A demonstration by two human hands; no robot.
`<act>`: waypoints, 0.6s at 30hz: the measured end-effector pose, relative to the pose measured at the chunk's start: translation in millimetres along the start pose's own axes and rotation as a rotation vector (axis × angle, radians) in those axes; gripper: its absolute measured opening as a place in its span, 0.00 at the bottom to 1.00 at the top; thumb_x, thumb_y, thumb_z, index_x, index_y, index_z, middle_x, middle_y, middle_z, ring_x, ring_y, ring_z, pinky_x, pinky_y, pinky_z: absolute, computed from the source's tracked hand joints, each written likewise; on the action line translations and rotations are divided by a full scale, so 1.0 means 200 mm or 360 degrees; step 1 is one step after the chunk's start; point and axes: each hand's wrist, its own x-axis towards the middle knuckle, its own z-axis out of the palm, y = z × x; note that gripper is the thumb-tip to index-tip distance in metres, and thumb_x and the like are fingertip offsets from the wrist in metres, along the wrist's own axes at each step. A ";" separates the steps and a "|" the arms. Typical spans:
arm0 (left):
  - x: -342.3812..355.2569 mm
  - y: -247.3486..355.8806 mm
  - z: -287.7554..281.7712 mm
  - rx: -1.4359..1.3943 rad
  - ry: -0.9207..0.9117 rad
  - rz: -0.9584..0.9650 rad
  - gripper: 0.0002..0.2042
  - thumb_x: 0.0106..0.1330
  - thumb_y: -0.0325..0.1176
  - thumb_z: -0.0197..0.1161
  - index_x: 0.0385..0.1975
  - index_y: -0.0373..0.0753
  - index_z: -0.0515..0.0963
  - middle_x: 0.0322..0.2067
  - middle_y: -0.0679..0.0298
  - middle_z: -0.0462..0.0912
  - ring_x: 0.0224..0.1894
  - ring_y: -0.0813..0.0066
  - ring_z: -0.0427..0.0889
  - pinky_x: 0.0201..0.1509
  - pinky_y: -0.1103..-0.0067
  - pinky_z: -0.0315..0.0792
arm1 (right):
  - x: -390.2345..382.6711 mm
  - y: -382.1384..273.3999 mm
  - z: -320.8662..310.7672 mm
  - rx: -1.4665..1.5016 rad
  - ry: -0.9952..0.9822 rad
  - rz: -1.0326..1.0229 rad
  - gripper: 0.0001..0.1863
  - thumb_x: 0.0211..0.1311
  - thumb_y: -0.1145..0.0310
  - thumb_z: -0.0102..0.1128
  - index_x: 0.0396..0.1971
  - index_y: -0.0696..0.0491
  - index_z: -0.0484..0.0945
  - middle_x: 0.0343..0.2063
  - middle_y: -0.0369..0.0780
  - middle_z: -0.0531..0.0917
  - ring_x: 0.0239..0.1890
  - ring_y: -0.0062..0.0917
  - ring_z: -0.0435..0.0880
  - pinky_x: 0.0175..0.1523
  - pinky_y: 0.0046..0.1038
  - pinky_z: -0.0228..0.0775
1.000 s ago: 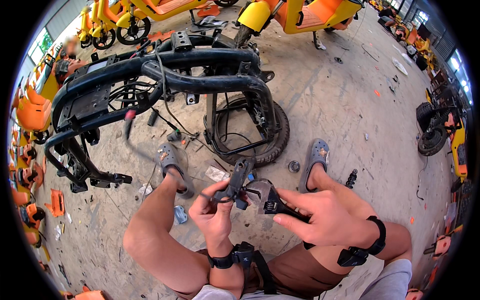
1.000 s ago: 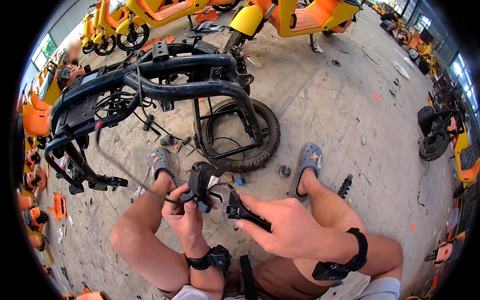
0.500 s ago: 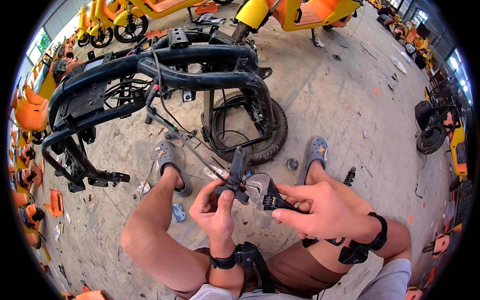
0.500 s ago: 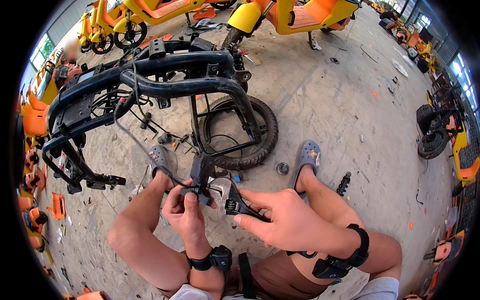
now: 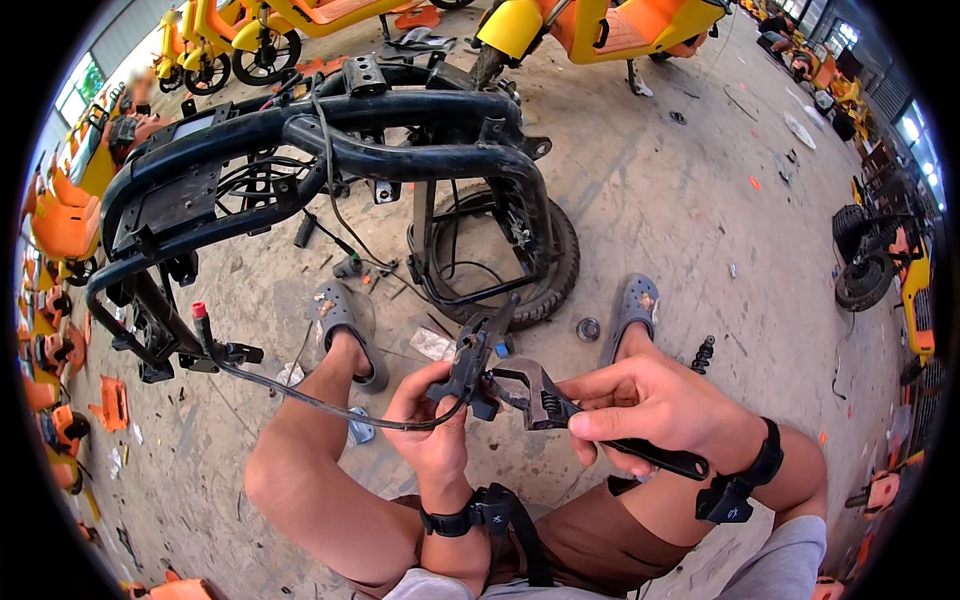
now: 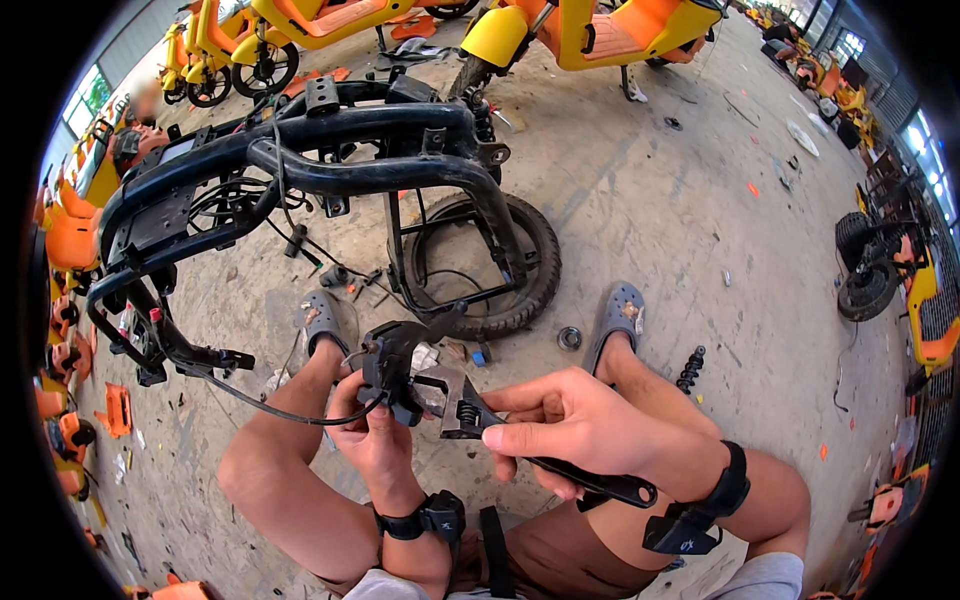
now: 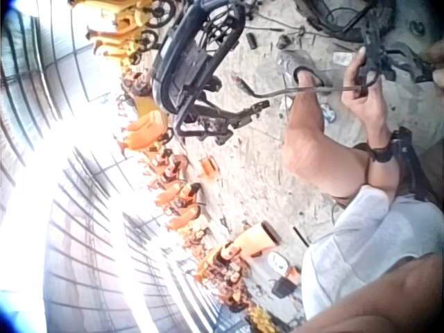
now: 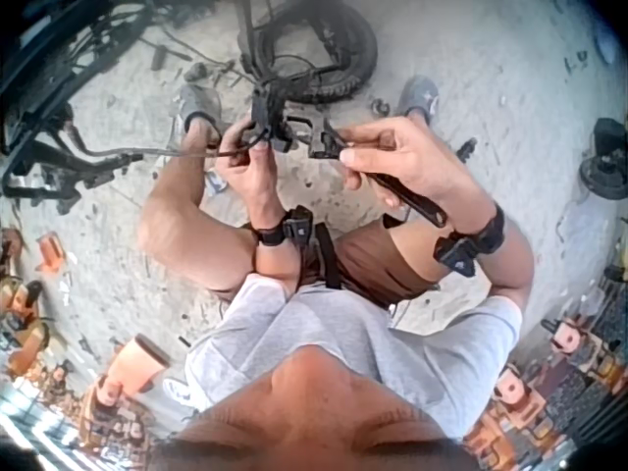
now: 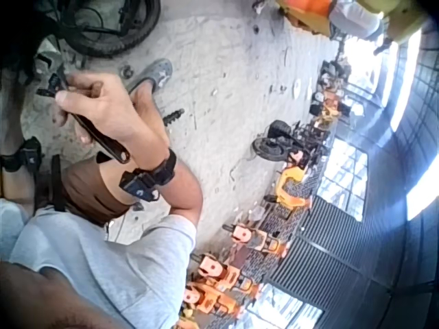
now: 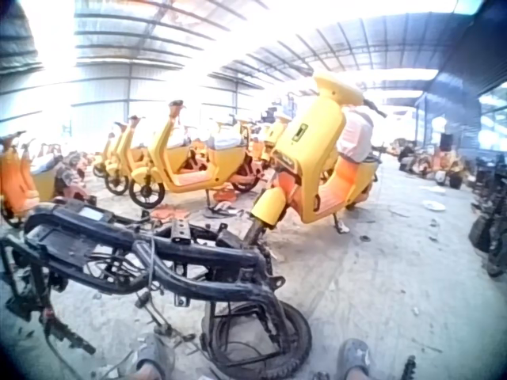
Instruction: The person uses pliers to adjust a small black plastic component attached to a wire. They repeatedly squeeze and release the pliers on the component while sitting on the floor in a workshop.
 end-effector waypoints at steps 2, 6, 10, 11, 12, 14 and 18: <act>0.00 0.00 0.00 -0.0003 -0.0012 -0.0024 0.20 0.60 0.32 0.72 0.47 0.25 0.76 0.40 0.53 0.83 0.37 0.73 0.83 0.42 0.81 0.77 | 0.00 0.01 0.03 -0.0154 0.0068 -0.0093 0.26 0.69 0.67 0.57 0.61 0.64 0.67 0.28 0.41 0.83 0.13 0.15 0.73 0.17 0.18 0.64; 0.00 0.00 0.00 0.0034 -0.0027 -0.0037 0.20 0.60 0.31 0.71 0.47 0.24 0.76 0.40 0.53 0.83 0.37 0.71 0.84 0.42 0.79 0.78 | -0.01 0.05 0.08 -0.0354 0.0216 -0.0207 0.26 0.68 0.67 0.59 0.62 0.61 0.68 0.27 0.40 0.83 0.14 0.15 0.74 0.19 0.19 0.66; 0.02 0.04 0.02 0.0044 -0.0104 0.0017 0.21 0.61 0.32 0.71 0.48 0.24 0.76 0.37 0.52 0.84 0.35 0.69 0.85 0.41 0.78 0.79 | -0.01 0.09 0.12 -0.1012 0.0462 -0.0585 0.25 0.64 0.68 0.62 0.59 0.62 0.71 0.23 0.43 0.82 0.17 0.19 0.78 0.21 0.23 0.68; 0.02 0.04 0.02 0.0060 -0.0095 -0.0004 0.21 0.61 0.32 0.70 0.48 0.24 0.76 0.36 0.52 0.84 0.35 0.69 0.85 0.41 0.78 0.80 | 0.00 0.10 0.12 -0.1271 0.0524 -0.0751 0.25 0.62 0.68 0.63 0.57 0.63 0.72 0.23 0.43 0.82 0.18 0.21 0.80 0.22 0.24 0.68; 0.02 0.04 0.02 0.0072 -0.0092 -0.0028 0.21 0.62 0.33 0.70 0.48 0.24 0.75 0.35 0.52 0.84 0.34 0.68 0.85 0.41 0.77 0.80 | 0.01 0.13 0.11 -0.1376 0.0584 -0.0887 0.25 0.61 0.69 0.64 0.57 0.63 0.72 0.22 0.44 0.81 0.18 0.24 0.80 0.22 0.25 0.69; 0.02 0.04 0.02 0.0078 -0.0080 -0.0085 0.20 0.63 0.33 0.69 0.48 0.24 0.76 0.34 0.51 0.84 0.33 0.68 0.85 0.39 0.77 0.80 | 0.03 0.17 0.10 -0.1586 0.0703 -0.1160 0.25 0.59 0.70 0.65 0.55 0.64 0.73 0.21 0.45 0.80 0.19 0.29 0.81 0.23 0.27 0.69; 0.01 0.04 0.04 0.0006 -0.0031 -0.0186 0.17 0.65 0.32 0.67 0.46 0.24 0.76 0.32 0.52 0.83 0.30 0.69 0.84 0.32 0.77 0.80 | 0.04 0.20 0.08 -0.1841 0.0814 -0.1335 0.26 0.57 0.71 0.66 0.56 0.63 0.73 0.20 0.42 0.80 0.17 0.30 0.78 0.21 0.26 0.67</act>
